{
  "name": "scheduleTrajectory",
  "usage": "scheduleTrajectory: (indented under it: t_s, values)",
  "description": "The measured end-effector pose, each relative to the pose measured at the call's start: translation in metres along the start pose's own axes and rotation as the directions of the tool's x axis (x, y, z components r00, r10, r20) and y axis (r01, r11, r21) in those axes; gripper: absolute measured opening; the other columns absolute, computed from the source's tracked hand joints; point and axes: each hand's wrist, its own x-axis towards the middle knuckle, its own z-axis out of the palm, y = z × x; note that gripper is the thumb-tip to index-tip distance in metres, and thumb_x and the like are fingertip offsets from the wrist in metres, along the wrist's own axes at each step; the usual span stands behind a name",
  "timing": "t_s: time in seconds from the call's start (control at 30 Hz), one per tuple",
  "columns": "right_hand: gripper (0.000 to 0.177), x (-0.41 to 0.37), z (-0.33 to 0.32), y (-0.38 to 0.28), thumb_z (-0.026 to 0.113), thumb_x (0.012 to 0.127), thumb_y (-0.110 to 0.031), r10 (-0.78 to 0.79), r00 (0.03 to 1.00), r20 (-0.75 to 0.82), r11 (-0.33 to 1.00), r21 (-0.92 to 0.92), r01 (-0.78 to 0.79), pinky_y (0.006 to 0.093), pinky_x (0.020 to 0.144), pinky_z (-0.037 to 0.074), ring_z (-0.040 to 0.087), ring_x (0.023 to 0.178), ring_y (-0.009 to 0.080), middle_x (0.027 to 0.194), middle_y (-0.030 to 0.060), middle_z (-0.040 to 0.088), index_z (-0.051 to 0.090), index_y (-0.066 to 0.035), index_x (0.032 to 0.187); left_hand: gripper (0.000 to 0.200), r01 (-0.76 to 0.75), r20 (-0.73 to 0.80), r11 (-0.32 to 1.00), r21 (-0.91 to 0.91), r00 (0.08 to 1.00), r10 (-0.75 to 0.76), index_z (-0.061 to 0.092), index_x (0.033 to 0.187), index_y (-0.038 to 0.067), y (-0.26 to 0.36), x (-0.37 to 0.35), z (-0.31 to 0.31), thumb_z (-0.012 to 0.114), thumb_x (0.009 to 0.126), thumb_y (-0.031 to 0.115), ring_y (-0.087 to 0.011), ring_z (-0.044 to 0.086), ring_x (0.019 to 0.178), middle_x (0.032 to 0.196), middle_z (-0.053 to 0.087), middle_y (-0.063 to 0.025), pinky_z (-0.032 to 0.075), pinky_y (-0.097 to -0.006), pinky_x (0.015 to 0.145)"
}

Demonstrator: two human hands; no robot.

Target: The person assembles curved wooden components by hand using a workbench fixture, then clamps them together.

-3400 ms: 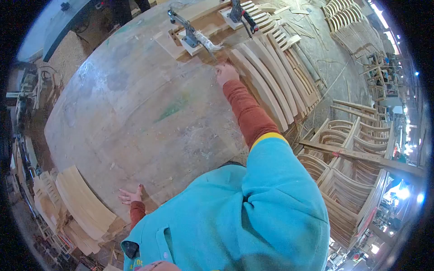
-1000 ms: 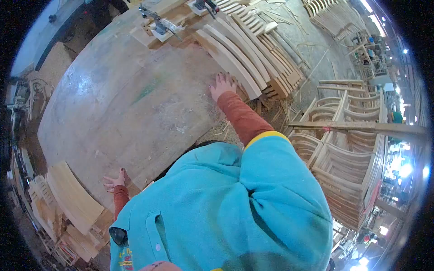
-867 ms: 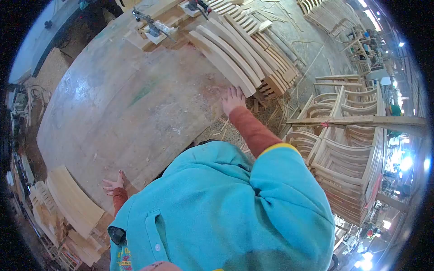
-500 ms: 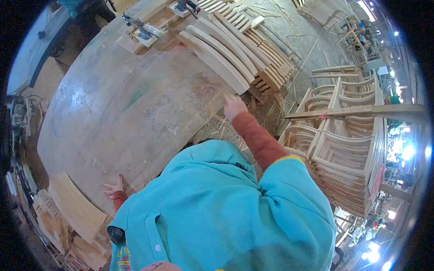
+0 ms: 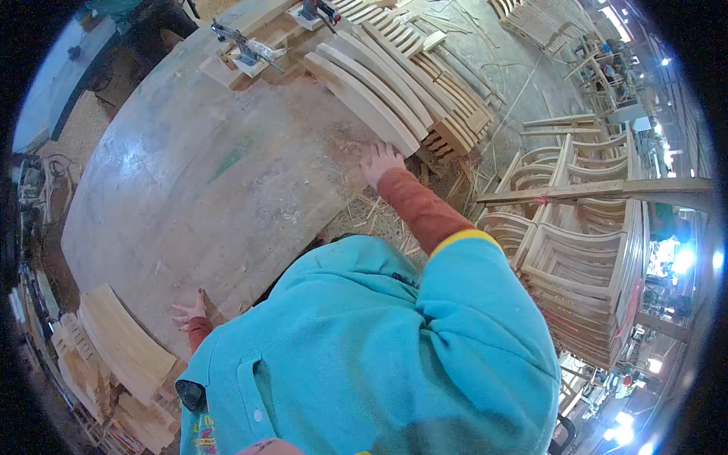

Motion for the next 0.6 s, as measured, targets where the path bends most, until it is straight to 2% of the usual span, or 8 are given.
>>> scheduleTrajectory:
  t_s: [0.13, 0.2, 0.3, 0.4, 0.47, 0.53, 0.57, 0.6]
  values:
    - [0.074, -0.062, -0.007, 0.015, 0.044, 0.085, -0.05, 0.137, 0.977, 0.166, 0.989, -0.079, -0.125, 0.0504, 0.103, 0.029, 0.027, 0.132, 0.0315, 0.142, 0.0148, 0.031, 0.025, -0.004, 0.139, 0.132, 0.025, 0.004, 1.0, -0.015, 1.0, -0.025, -0.011, 0.144, 0.024, 0.001, -0.003, -0.001, 0.058, 0.049, 0.084, -0.0447, -0.014, 0.134, 0.147, -0.014, -0.0232, -0.004, -0.056, 0.107]
    - [0.067, -0.081, 0.01, 0.028, 0.05, 0.084, -0.044, 0.251, 0.919, 0.305, 0.963, 0.014, -0.268, 0.0458, 0.098, 0.037, 0.041, 0.122, 0.0356, 0.134, 0.0184, 0.043, 0.034, -0.007, 0.136, 0.132, 0.024, 0.004, 0.999, -0.035, 1.0, -0.024, -0.011, 0.144, 0.025, 0.002, -0.004, -0.002, 0.059, 0.048, 0.084, -0.0463, -0.014, 0.134, 0.147, -0.014, -0.023, -0.003, -0.0571, 0.106]
    - [0.05, -0.08, 0.015, 0.044, 0.055, 0.082, -0.039, -0.133, 0.808, 0.574, 0.991, 0.078, 0.108, 0.0413, 0.087, 0.046, 0.058, 0.101, 0.0349, 0.111, 0.0195, 0.06, 0.052, -0.012, 0.124, 0.131, 0.014, -0.014, 1.0, -0.018, 1.0, -0.014, -0.01, 0.144, 0.025, 0.0, -0.003, -0.003, 0.058, 0.049, 0.084, -0.0471, -0.013, 0.134, 0.148, -0.013, -0.0228, -0.002, -0.0582, 0.106]
    - [0.033, -0.082, 0.015, 0.037, 0.054, 0.084, -0.038, -0.135, 0.974, 0.18, 0.936, 0.345, 0.066, 0.0385, 0.077, 0.051, 0.063, 0.085, 0.0321, 0.09, 0.0148, 0.066, 0.066, -0.013, 0.101, 0.129, 0.0, -0.055, 0.999, 0.037, 0.998, 0.002, -0.007, 0.145, 0.023, -0.006, -0.003, -0.002, 0.056, 0.051, 0.085, -0.0445, -0.009, 0.135, 0.148, -0.011, -0.0223, 0.0, -0.0577, 0.106]
    - [0.031, -0.077, -0.011, 0.018, 0.059, 0.081, -0.04, -0.069, 0.976, 0.207, 0.921, 0.389, -0.017, 0.0361, 0.072, 0.051, 0.064, 0.08, 0.0284, 0.081, 0.0129, 0.066, 0.068, -0.013, 0.093, 0.128, -0.027, -0.136, 0.998, 0.061, 0.99, 0.035, -0.005, 0.145, 0.022, -0.032, 0.012, 0.024, 0.055, 0.052, 0.085, -0.0427, -0.007, 0.136, 0.149, -0.009, -0.0216, 0.001, -0.0571, 0.107]
    - [0.042, -0.083, -0.026, 0.009, 0.051, 0.085, -0.046, -0.093, 0.963, 0.253, 0.802, 0.592, -0.078, 0.0385, 0.078, 0.05, 0.062, 0.087, 0.0301, 0.095, 0.0158, 0.065, 0.066, -0.009, 0.097, 0.128, -0.06, -0.143, 0.997, 0.057, 0.987, 0.068, -0.005, 0.145, 0.021, -0.012, 0.006, 0.021, 0.055, 0.052, 0.084, -0.0426, -0.007, 0.136, 0.149, -0.009, -0.0214, 0.001, -0.0571, 0.107]
    - [0.042, -0.079, 0.009, 0.007, 0.047, 0.088, -0.043, -0.206, 0.963, 0.173, 0.647, 0.762, 0.001, 0.0392, 0.083, 0.047, 0.06, 0.094, 0.0295, 0.106, 0.0167, 0.062, 0.062, -0.007, 0.105, 0.128, -0.068, -0.138, 0.996, 0.056, 0.988, 0.076, -0.005, 0.145, 0.021, 0.002, 0.001, 0.019, 0.056, 0.052, 0.084, -0.0426, -0.007, 0.136, 0.149, -0.009, -0.0214, 0.001, -0.0571, 0.107]
    - [0.043, -0.069, 0.041, 0.003, 0.042, 0.092, -0.041, -0.383, 0.904, 0.19, 0.652, 0.749, 0.119, 0.0385, 0.089, 0.045, 0.058, 0.099, 0.0277, 0.114, 0.0142, 0.06, 0.059, -0.007, 0.112, 0.128, -0.083, -0.131, 0.995, 0.062, 0.987, 0.09, -0.005, 0.145, 0.021, 0.018, -0.006, 0.015, 0.056, 0.052, 0.084, -0.0425, -0.007, 0.136, 0.149, -0.009, -0.0213, 0.001, -0.0571, 0.107]
